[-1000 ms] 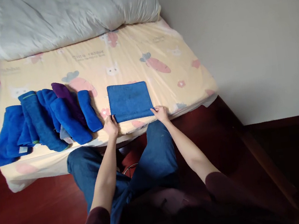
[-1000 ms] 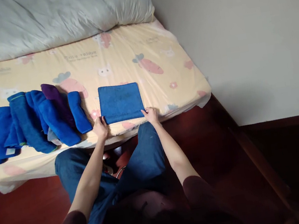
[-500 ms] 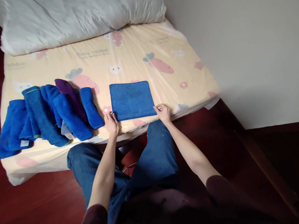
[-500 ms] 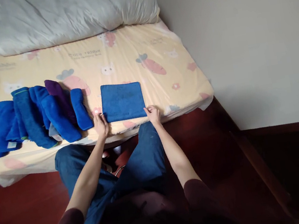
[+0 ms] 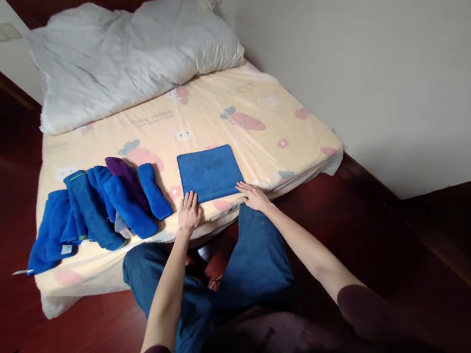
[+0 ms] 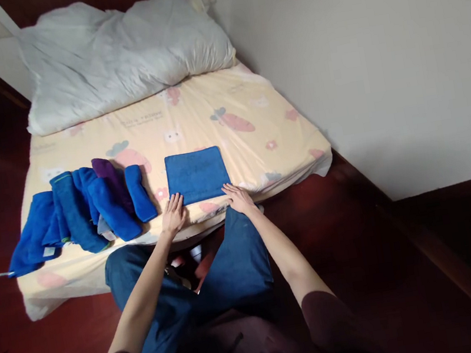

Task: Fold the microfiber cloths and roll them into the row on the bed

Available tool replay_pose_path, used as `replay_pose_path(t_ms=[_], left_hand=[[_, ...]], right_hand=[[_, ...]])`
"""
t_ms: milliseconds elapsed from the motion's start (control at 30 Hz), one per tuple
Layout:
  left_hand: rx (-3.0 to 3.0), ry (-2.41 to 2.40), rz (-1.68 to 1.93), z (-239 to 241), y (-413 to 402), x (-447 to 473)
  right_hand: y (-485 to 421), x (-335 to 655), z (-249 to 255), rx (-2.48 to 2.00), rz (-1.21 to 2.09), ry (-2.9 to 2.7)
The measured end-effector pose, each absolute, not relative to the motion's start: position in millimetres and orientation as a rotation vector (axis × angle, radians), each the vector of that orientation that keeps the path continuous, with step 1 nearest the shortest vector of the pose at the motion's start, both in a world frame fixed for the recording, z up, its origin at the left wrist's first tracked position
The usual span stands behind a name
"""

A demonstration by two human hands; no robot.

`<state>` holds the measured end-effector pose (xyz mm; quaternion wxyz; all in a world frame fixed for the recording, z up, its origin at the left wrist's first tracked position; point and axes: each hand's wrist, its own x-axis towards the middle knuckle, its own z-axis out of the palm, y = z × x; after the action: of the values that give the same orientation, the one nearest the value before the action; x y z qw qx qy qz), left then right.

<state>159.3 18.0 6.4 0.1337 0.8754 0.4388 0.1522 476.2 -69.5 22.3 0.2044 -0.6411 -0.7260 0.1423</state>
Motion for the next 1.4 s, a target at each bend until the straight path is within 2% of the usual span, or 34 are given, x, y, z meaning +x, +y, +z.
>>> replay_pose_path(t_ms=[500, 800, 1133, 1400], left_hand=[[2.447, 1.536, 0.420, 7, 43, 168], [2.595, 1.314, 0.370, 8, 3, 134], [2.204, 1.204, 0.916, -9, 4, 125], [1.895, 1.425, 1.033, -9, 6, 135]], right_hand=[[-35, 468, 25, -1.957, 0.343, -1.851], [-75, 487, 18, -1.836, 0.510, -1.643], [-60, 494, 8, -1.691, 0.647, -1.477], [-56, 497, 4, -1.804, 0.584, -1.344]])
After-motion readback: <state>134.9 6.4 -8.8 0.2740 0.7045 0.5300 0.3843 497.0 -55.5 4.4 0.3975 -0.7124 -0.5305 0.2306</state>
